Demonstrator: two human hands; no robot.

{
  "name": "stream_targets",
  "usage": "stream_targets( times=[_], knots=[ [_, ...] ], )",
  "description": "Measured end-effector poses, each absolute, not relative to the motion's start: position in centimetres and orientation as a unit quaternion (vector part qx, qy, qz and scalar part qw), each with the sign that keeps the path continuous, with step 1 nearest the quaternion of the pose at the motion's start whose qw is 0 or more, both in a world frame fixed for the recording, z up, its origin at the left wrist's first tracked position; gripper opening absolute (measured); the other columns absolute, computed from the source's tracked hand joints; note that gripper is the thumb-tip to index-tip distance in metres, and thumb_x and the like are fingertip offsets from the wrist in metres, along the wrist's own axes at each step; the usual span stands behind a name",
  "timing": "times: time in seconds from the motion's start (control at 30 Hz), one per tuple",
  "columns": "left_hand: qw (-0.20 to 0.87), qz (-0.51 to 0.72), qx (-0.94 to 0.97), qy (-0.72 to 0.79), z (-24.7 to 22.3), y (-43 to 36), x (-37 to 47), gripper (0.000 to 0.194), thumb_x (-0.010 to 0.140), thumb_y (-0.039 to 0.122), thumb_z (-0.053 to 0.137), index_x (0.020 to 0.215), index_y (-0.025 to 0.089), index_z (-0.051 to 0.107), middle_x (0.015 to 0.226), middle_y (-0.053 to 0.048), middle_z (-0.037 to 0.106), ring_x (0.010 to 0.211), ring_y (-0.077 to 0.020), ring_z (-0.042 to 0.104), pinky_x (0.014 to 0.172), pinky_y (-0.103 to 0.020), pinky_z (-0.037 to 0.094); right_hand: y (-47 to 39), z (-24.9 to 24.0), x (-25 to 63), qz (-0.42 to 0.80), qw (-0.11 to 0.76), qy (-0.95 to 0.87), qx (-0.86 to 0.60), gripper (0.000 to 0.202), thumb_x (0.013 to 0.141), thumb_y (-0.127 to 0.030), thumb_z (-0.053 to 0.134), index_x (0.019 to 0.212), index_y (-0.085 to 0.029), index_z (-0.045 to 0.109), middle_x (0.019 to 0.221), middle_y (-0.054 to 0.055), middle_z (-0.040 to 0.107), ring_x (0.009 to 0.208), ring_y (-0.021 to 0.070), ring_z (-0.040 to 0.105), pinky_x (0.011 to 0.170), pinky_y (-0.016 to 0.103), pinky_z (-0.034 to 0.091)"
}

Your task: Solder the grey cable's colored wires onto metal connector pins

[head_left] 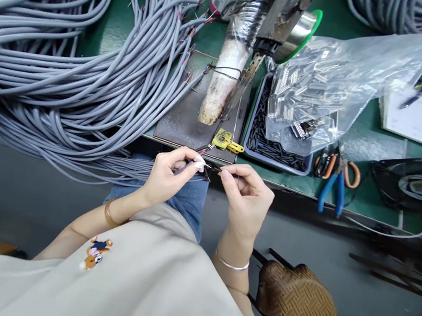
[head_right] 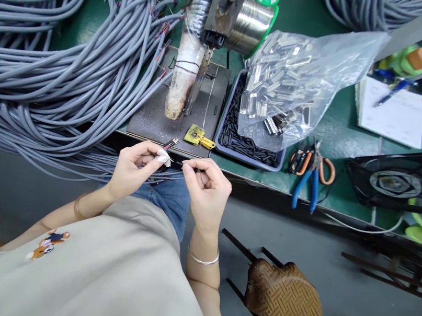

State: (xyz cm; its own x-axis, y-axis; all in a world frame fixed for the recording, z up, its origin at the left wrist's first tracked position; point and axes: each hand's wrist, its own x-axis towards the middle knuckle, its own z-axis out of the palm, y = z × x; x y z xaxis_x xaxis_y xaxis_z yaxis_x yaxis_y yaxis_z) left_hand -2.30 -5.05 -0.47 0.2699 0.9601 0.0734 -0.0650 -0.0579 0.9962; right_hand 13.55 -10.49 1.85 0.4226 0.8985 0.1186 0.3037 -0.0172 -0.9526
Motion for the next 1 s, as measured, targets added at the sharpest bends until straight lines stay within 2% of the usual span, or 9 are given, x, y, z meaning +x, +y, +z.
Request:
stream_targets(
  times=[0.2, 0.33, 0.47, 0.57, 0.63, 0.7, 0.8, 0.87, 1.0],
  knots=[
    [0.548, 0.443, 0.602, 0.376, -0.5, -5.2, -2.3, 0.012, 0.092, 0.024, 0.067, 0.091, 0.013, 0.072, 0.078, -0.003, 0.072, 0.057, -0.0063, 0.058, 0.053, -0.016, 0.045, -10.5, 1.7, 13.3, 0.274, 0.51, -0.486, -0.654, 0.014, 0.089, -0.032, 0.073, 0.082, -0.02, 0.074, 0.077, 0.001, 0.067, 0.058, 0.0088, 0.046, 0.052, 0.025, 0.035],
    [0.572, 0.443, 0.614, 0.317, -0.8, -5.4, -2.4, 0.024, 0.091, 0.012, 0.059, 0.114, 0.016, 0.066, 0.105, -0.008, 0.076, 0.086, -0.0113, 0.074, 0.068, -0.014, 0.054, -10.5, 2.3, 13.3, 0.255, 0.468, -0.545, -0.648, 0.011, 0.091, -0.027, 0.07, 0.083, -0.02, 0.073, 0.078, -0.001, 0.068, 0.053, 0.0069, 0.037, 0.051, 0.026, 0.032],
    [0.579, 0.412, 0.642, 0.287, -0.9, -5.4, -2.8, 0.026, 0.094, 0.011, 0.056, 0.119, 0.018, 0.061, 0.111, -0.01, 0.076, 0.098, -0.013, 0.077, 0.072, -0.014, 0.056, -10.8, 3.1, 13.9, 0.228, 0.399, -0.623, -0.633, 0.014, 0.094, -0.026, 0.067, 0.083, -0.021, 0.074, 0.081, 0.001, 0.072, 0.053, 0.0081, 0.042, 0.055, 0.027, 0.037],
    [0.535, 0.409, 0.691, 0.265, -0.7, -5.4, -3.1, 0.023, 0.097, 0.013, 0.057, 0.118, 0.016, 0.066, 0.113, -0.012, 0.078, 0.103, -0.0153, 0.077, 0.077, -0.018, 0.059, -10.8, 3.6, 14.8, 0.199, 0.394, -0.625, -0.644, 0.011, 0.095, -0.03, 0.068, 0.094, -0.023, 0.076, 0.075, -0.001, 0.071, 0.051, 0.0081, 0.041, 0.053, 0.026, 0.036],
    [0.473, 0.422, 0.731, 0.252, -0.7, -5.4, -3.2, 0.018, 0.099, 0.014, 0.059, 0.112, 0.016, 0.071, 0.108, -0.011, 0.08, 0.1, -0.0162, 0.077, 0.083, -0.022, 0.06, -10.5, 3.9, 15.5, 0.168, 0.42, -0.595, -0.664, 0.02, 0.093, -0.034, 0.071, 0.109, -0.024, 0.075, 0.073, -0.003, 0.07, 0.047, 0.007, 0.033, 0.05, 0.026, 0.033],
    [0.4, 0.445, 0.765, 0.238, -0.8, -5.6, -3.1, 0.014, 0.099, 0.015, 0.06, 0.105, 0.017, 0.072, 0.1, -0.009, 0.082, 0.093, -0.0162, 0.078, 0.084, -0.024, 0.061, -10.0, 4.3, 15.9, 0.163, 0.423, -0.58, -0.677, 0.027, 0.091, -0.036, 0.073, 0.114, -0.023, 0.074, 0.075, -0.003, 0.07, 0.046, 0.0062, 0.029, 0.048, 0.026, 0.032],
    [0.31, 0.461, 0.801, 0.224, -1.1, -5.8, -3.0, 0.013, 0.099, 0.013, 0.059, 0.104, 0.017, 0.07, 0.094, -0.007, 0.081, 0.086, -0.0153, 0.078, 0.078, -0.021, 0.06, -9.2, 4.7, 16.1, 0.237, 0.376, -0.602, -0.663, 0.019, 0.091, -0.036, 0.071, 0.101, -0.022, 0.079, 0.073, -0.002, 0.071, 0.047, 0.0062, 0.036, 0.05, 0.025, 0.036],
    [0.266, 0.461, 0.817, 0.22, -1.3, -5.8, -2.9, 0.013, 0.099, 0.012, 0.058, 0.105, 0.017, 0.068, 0.094, -0.007, 0.081, 0.084, -0.0147, 0.078, 0.075, -0.02, 0.058, -9.0, 4.6, 15.9, 0.298, 0.372, -0.596, -0.646, 0.019, 0.093, -0.037, 0.069, 0.1, -0.022, 0.08, 0.075, 0.0, 0.073, 0.05, 0.0072, 0.045, 0.051, 0.024, 0.04],
    [0.233, 0.477, 0.82, 0.215, -1.3, -5.5, -2.8, 0.016, 0.1, 0.012, 0.054, 0.103, 0.02, 0.068, 0.104, -0.008, 0.08, 0.088, -0.0129, 0.078, 0.073, -0.018, 0.057, -9.0, 3.5, 15.6, 0.382, 0.456, -0.502, -0.628, 0.025, 0.089, -0.044, 0.073, 0.099, -0.023, 0.081, 0.085, 0.004, 0.078, 0.065, 0.0138, 0.068, 0.062, 0.027, 0.056]
  ],
)
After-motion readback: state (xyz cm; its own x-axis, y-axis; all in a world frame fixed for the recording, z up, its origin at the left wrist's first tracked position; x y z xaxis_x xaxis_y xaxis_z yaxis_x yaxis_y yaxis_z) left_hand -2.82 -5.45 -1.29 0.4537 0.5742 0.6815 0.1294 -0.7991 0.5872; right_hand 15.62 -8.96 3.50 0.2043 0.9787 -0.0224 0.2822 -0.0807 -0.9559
